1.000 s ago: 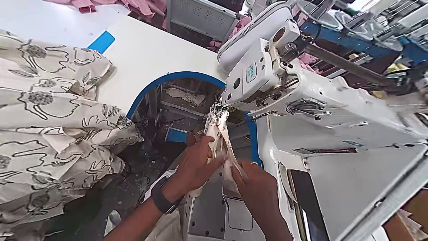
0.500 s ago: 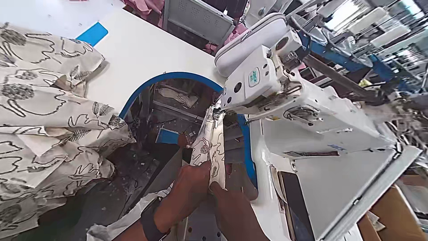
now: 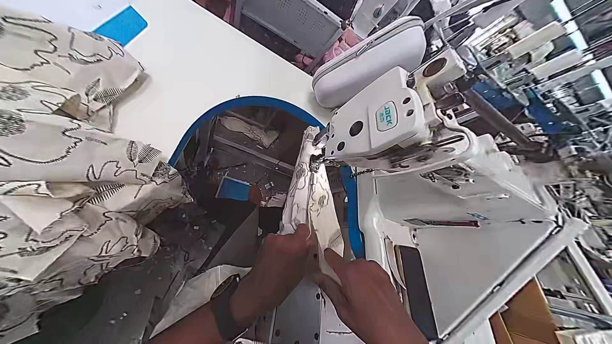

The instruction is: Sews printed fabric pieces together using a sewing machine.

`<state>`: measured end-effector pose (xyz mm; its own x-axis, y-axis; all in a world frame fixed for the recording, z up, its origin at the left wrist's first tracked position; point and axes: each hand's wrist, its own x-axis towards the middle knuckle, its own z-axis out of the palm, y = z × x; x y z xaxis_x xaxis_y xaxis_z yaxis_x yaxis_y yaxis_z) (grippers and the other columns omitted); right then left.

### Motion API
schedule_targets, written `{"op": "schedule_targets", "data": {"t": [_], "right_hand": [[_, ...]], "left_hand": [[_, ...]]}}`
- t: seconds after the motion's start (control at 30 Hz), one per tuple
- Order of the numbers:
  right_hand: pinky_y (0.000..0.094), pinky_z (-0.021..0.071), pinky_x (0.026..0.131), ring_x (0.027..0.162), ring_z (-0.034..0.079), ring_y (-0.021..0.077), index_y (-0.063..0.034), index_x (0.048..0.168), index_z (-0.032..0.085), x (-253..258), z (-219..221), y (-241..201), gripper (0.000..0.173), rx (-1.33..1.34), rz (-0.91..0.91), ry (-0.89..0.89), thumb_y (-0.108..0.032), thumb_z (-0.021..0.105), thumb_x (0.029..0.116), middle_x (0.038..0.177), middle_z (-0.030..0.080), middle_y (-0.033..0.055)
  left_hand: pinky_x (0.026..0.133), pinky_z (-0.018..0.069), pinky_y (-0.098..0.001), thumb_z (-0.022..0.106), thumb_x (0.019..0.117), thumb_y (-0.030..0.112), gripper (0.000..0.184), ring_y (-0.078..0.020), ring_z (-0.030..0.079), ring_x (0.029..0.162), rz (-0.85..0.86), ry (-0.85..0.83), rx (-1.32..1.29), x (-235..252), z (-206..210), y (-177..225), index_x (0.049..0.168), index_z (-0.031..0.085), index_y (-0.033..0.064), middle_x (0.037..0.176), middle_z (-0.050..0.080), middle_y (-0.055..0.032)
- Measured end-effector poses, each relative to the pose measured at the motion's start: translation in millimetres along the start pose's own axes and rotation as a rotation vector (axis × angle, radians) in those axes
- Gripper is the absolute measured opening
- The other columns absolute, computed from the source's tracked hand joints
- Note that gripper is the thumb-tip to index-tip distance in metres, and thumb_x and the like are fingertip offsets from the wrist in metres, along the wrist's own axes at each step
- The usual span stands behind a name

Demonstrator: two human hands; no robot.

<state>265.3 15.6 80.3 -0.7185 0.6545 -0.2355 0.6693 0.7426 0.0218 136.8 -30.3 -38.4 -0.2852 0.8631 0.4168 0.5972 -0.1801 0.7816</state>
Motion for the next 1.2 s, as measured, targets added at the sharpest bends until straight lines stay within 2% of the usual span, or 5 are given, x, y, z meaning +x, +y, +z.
{"op": "schedule_targets", "data": {"t": [0.37,0.53,0.73,0.93,1.2], "right_hand": [[0.0526,0.0494,0.061,0.069,0.068,0.0397,-0.0021,0.102,0.066,46.3,-6.3,-0.2,0.020,-0.011,0.077,-0.171,-0.020,0.059,0.0978,0.067,0.063,0.0161],[0.0643,0.0505,0.081,0.094,0.068,0.0481,-0.0008,0.130,0.062,38.2,3.5,23.4,0.037,0.140,0.144,-0.404,-0.020,0.061,0.0987,0.095,0.070,0.0264],[0.0674,0.0444,0.095,0.108,0.064,0.0484,0.0088,0.110,0.068,16.1,93.1,105.6,0.029,0.313,-0.165,-0.649,-0.016,0.069,0.0956,0.108,0.068,0.0302],[0.0411,0.0527,0.055,0.057,0.067,0.0288,-0.0001,0.083,0.074,-90.2,11.7,-31.3,0.010,-0.062,-0.178,0.200,-0.002,0.064,0.0853,0.063,0.065,0.0120],[0.0324,0.0454,0.046,0.047,0.061,0.0222,0.0060,0.101,0.077,-60.1,14.4,-50.8,0.022,-0.165,-0.059,0.241,0.000,0.060,0.0870,0.055,0.060,0.0083]], "left_hand": [[0.049,0.0509,-0.0366,0.054,0.0982,0.014,0.024,-0.0216,0.063,0.055,0.042,0.094,-0.080,3.6,12.8,-12.8,0.081,0.065,0.0017,0.063,0.060,-0.0077],[0.062,0.0530,-0.0390,0.061,0.0988,0.025,0.029,-0.0198,0.063,0.064,-0.282,-0.125,-0.361,-20.8,-24.8,-29.1,0.095,0.067,-0.0025,0.071,0.064,-0.0106],[0.062,0.0493,-0.0229,0.056,0.1026,0.022,0.023,-0.0009,0.055,0.063,-0.323,-0.426,-0.317,-28.8,-104.4,-100.9,0.093,0.065,0.0038,0.071,0.057,0.0047],[0.038,0.0419,-0.0339,0.051,0.0980,0.020,0.020,-0.0186,0.052,0.038,-0.055,-0.171,0.128,-60.3,-35.6,47.5,0.095,0.066,0.0053,0.049,0.050,-0.0027],[0.032,0.0373,-0.0346,0.053,0.0891,0.016,0.017,-0.0199,0.051,0.035,-0.002,-0.097,0.181,-54.9,-25.7,42.5,0.080,0.063,0.0073,0.046,0.047,-0.0027]]}}
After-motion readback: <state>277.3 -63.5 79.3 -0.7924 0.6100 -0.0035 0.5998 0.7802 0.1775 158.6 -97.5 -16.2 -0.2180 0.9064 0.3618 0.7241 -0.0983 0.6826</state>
